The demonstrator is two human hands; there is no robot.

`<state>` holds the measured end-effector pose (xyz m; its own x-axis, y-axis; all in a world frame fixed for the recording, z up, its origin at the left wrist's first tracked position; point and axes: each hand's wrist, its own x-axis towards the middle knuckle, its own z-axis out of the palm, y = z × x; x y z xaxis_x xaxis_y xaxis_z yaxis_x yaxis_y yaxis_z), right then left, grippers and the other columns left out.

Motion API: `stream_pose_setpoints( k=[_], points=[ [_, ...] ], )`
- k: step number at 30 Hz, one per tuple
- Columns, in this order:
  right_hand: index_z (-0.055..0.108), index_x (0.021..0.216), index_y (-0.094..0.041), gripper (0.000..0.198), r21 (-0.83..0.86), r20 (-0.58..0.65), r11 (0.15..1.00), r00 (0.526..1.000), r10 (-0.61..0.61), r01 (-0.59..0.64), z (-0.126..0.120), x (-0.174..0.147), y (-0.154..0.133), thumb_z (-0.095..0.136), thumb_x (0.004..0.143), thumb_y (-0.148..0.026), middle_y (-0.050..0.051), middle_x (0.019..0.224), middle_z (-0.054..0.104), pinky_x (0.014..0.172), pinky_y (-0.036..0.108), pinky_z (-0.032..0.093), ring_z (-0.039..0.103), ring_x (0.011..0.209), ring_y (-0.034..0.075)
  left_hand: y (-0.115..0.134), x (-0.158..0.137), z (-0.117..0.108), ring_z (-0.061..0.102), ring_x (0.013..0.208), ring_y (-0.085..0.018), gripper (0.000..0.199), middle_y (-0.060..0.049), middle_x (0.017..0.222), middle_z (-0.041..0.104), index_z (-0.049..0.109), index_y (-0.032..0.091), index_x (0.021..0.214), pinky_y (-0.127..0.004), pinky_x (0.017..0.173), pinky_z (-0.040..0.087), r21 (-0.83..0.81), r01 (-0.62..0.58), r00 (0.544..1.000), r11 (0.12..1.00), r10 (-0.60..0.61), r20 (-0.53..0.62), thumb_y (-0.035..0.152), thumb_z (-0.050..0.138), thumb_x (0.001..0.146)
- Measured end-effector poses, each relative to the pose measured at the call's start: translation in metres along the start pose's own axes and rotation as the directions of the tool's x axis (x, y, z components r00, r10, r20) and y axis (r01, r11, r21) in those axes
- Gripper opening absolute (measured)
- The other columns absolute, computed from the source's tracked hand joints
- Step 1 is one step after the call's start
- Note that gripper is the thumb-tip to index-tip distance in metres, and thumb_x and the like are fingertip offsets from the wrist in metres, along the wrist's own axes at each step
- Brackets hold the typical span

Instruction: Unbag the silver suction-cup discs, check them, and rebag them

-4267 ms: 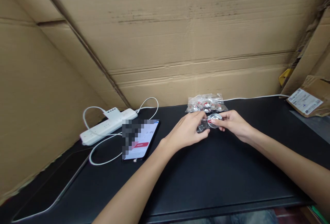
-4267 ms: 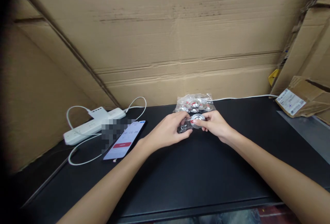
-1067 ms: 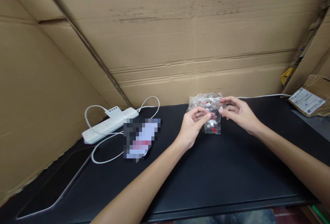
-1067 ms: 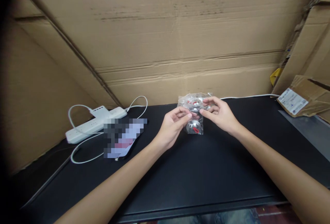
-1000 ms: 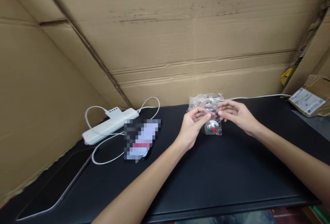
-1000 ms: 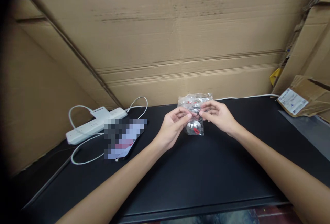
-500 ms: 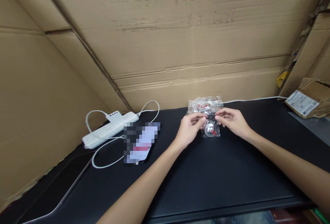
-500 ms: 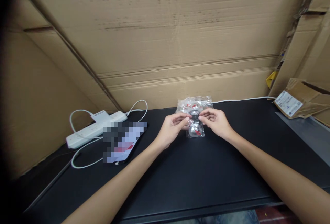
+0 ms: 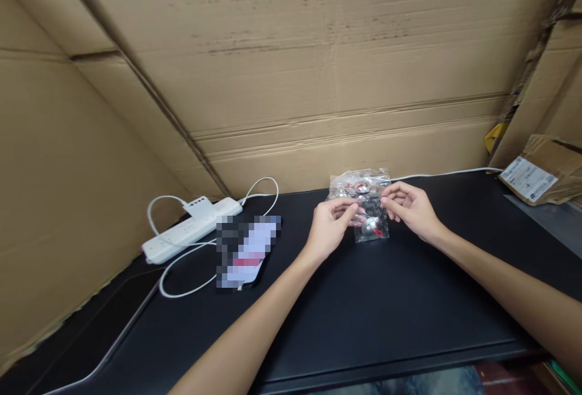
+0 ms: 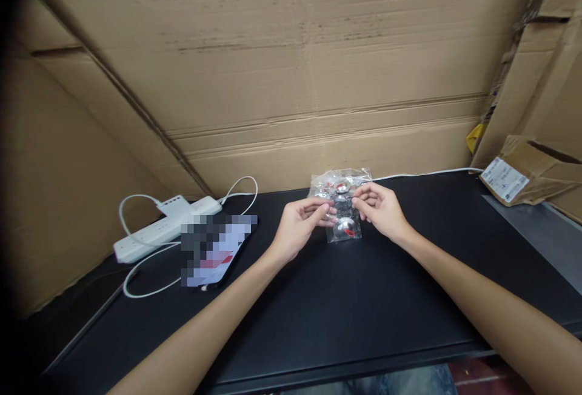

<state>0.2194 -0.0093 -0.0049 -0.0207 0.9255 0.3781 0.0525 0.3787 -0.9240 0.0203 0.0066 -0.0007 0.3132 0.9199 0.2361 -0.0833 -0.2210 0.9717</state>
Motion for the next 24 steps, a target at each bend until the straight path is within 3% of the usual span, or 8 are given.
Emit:
stream_pose_setpoints(
  k=[5, 9, 17, 24],
  points=[
    [0.066, 0.097, -0.018, 0.025, 0.027, 0.013, 1.0, 1.0, -0.001, 0.001, -0.0025, -0.0002, -0.0019, 0.071, 0.08, -0.034, 0.0, 0.067, 0.06, 0.043, 0.024, 0.039, 0.049, 0.049, 0.009, 0.0032, 0.0009, -0.0016, 0.073, 0.07, -0.02, 0.031, -0.007, 0.08, 0.072, 0.065, 0.011, 0.106, -0.036, 0.072, 0.063, -0.01, -0.059, 0.997, 0.998, 0.059, 0.042, 0.033, 0.068, 0.084],
    [0.072, 0.09, -0.017, 0.019, 0.038, -0.011, 0.999, 1.0, 0.001, 0.0, -0.0012, -0.002, -0.0046, 0.073, 0.078, -0.032, 0.001, 0.067, 0.062, 0.044, 0.024, 0.036, 0.05, 0.051, 0.009, 0.006, 0.0002, -0.0015, 0.072, 0.068, -0.018, 0.029, -0.003, 0.078, 0.07, 0.059, 0.015, 0.111, -0.034, 0.069, 0.062, -0.041, -0.084, 0.993, 0.996, 0.087, 0.075, 0.027, 0.065, 0.086],
    [0.074, 0.086, -0.017, 0.016, 0.079, -0.026, 0.997, 1.0, 0.005, -0.003, -0.0013, -0.0017, -0.0037, 0.073, 0.079, -0.031, 0.001, 0.061, 0.061, 0.047, 0.026, 0.04, 0.053, 0.054, 0.012, 0.0087, 0.0008, -0.0019, 0.07, 0.067, -0.016, 0.015, -0.004, 0.082, 0.068, 0.06, 0.015, 0.086, -0.031, 0.066, 0.061, -0.023, -0.078, 0.993, 0.997, 0.08, 0.087, 0.03, 0.065, 0.085],
    [0.076, 0.079, -0.016, 0.02, 0.109, -0.026, 0.994, 0.999, -0.029, 0.031, -0.0015, -0.0018, -0.0058, 0.071, 0.082, -0.035, 0.003, 0.063, 0.063, 0.048, 0.026, 0.041, 0.053, 0.054, 0.012, 0.0082, -0.0002, -0.0013, 0.071, 0.069, -0.017, 0.018, -0.006, 0.083, 0.068, 0.064, 0.012, 0.086, -0.031, 0.068, 0.061, -0.016, -0.087, 0.994, 0.996, 0.088, 0.067, 0.03, 0.064, 0.085]
  ],
)
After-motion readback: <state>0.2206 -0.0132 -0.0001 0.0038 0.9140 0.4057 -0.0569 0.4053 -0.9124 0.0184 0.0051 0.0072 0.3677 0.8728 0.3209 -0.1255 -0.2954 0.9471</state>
